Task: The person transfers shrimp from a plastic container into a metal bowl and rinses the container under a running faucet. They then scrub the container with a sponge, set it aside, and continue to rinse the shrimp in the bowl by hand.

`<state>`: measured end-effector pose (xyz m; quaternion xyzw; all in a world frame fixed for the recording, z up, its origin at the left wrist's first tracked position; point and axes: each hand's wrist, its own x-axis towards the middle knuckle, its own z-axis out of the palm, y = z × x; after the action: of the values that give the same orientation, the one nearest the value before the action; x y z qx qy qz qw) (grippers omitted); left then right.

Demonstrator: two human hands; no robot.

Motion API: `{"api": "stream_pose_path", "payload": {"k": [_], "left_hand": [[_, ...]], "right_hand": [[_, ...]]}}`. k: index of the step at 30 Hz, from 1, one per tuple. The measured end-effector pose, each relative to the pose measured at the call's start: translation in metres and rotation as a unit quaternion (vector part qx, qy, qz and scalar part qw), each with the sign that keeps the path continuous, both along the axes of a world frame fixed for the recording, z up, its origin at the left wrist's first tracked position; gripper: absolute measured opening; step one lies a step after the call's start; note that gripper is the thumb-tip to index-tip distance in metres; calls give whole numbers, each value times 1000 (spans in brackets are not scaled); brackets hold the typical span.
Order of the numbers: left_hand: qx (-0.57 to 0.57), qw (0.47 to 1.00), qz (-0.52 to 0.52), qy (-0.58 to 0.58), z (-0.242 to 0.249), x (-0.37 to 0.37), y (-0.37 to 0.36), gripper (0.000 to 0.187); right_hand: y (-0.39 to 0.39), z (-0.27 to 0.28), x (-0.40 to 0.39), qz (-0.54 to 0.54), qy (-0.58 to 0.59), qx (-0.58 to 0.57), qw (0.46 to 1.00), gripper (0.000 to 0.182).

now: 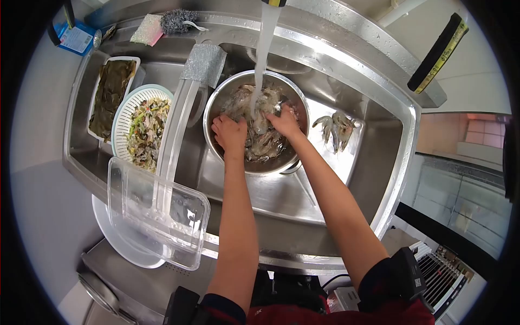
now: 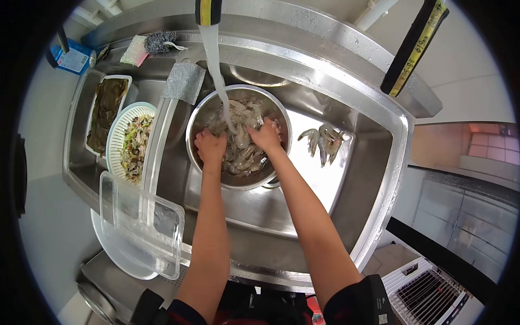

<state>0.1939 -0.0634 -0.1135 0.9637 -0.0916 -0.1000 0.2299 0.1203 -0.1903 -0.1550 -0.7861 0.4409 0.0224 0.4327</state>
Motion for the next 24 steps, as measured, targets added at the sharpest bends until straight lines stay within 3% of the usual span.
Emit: {"api": "stream_pose_path", "payload": {"k": [1, 3, 4, 6, 9, 13, 16, 19, 21, 23, 24], "left_hand": [[5, 999, 4, 42, 2, 3, 0, 47], [22, 998, 11, 57, 4, 4, -6, 47], [37, 996, 18, 75, 6, 6, -9, 47], [16, 996, 23, 86, 1, 13, -10, 49], [-12, 996, 19, 88, -7, 13, -9, 50], [-10, 998, -7, 57, -7, 10, -5, 50], [-1, 997, -14, 75, -7, 17, -3, 46], [7, 997, -31, 70, -17, 22, -2, 46], [-27, 996, -52, 61, -39, 21, 0, 47], [-65, 996, -59, 28, -43, 15, 4, 49], [-112, 990, -75, 36, -45, 16, 8, 50]], "right_hand": [[4, 13, 5, 1, 0, 3, 1000, 64], [6, 36, 18, 45, 159, -17, 986, 68], [1, 32, 21, 47, 157, -18, 986, 68], [-16, 25, 24, 160, 172, 52, 971, 68], [-27, 17, 15, 160, 100, 91, 978, 59], [-34, 14, 14, 158, 135, 99, 973, 57], [-31, 25, 16, 149, 96, 107, 978, 59], [-23, 50, 8, 148, -21, -112, 982, 38], [-21, 65, -11, 89, -157, -93, 979, 36], [-17, 77, -40, -32, -256, 30, 966, 26], [-17, 91, -57, -70, -269, 37, 960, 22]]}}
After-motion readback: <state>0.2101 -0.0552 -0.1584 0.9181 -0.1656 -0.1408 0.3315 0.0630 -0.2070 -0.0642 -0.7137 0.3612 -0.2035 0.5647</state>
